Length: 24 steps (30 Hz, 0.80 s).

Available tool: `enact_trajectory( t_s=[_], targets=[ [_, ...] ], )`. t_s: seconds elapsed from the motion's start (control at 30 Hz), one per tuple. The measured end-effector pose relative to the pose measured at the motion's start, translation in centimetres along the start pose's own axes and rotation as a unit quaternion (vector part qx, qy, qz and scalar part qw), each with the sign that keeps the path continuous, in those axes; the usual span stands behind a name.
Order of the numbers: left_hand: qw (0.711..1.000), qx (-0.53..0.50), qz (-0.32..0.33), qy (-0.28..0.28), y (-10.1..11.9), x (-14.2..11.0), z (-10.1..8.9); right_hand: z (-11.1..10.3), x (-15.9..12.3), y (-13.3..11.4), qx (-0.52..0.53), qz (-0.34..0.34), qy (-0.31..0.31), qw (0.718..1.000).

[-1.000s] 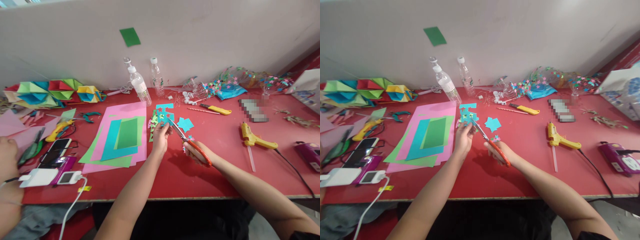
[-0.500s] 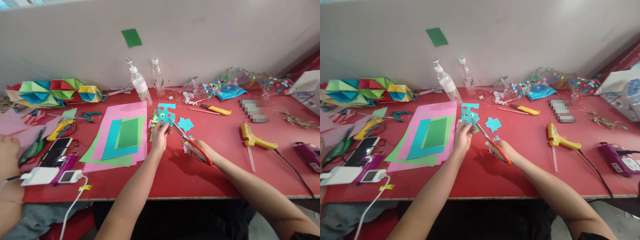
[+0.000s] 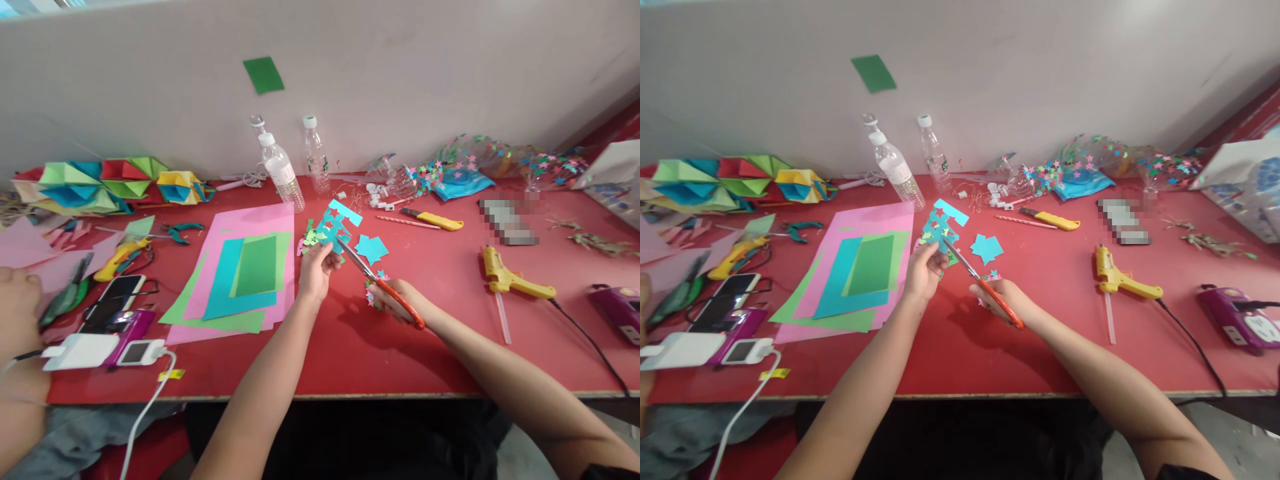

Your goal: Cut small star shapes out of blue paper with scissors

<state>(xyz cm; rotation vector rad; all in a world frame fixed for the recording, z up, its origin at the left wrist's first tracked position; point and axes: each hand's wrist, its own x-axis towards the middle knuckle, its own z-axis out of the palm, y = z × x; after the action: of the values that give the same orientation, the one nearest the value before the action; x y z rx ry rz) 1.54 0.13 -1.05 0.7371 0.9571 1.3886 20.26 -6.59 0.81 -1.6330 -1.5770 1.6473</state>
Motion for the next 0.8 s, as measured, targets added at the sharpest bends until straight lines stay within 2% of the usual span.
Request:
enact_trajectory(
  t_s=[0.13, 0.4, 0.63, 0.8],
  targets=[
    [0.999, 0.013, -0.014, -0.043, -0.1, -0.3, 0.3, 0.2, 0.1, 0.0, 0.009, -0.001, 0.006, 1.0],
    [0.998, 0.04, 0.054, 0.013, 0.0, 0.1, 0.0, -0.1, 0.0, -0.4, -0.008, 0.001, 0.005, 1.0],
    [0.992, 0.082, 0.1, -0.008, 0.2, -0.1, -0.1, -0.5, 0.1, 0.3, -0.025, -0.051, -0.017, 0.998],
    [0.987, 0.109, 0.111, -0.025, 0.3, -0.1, -0.3, -0.6, 0.2, 0.7, -0.015, -0.054, -0.026, 0.998]
  ],
)
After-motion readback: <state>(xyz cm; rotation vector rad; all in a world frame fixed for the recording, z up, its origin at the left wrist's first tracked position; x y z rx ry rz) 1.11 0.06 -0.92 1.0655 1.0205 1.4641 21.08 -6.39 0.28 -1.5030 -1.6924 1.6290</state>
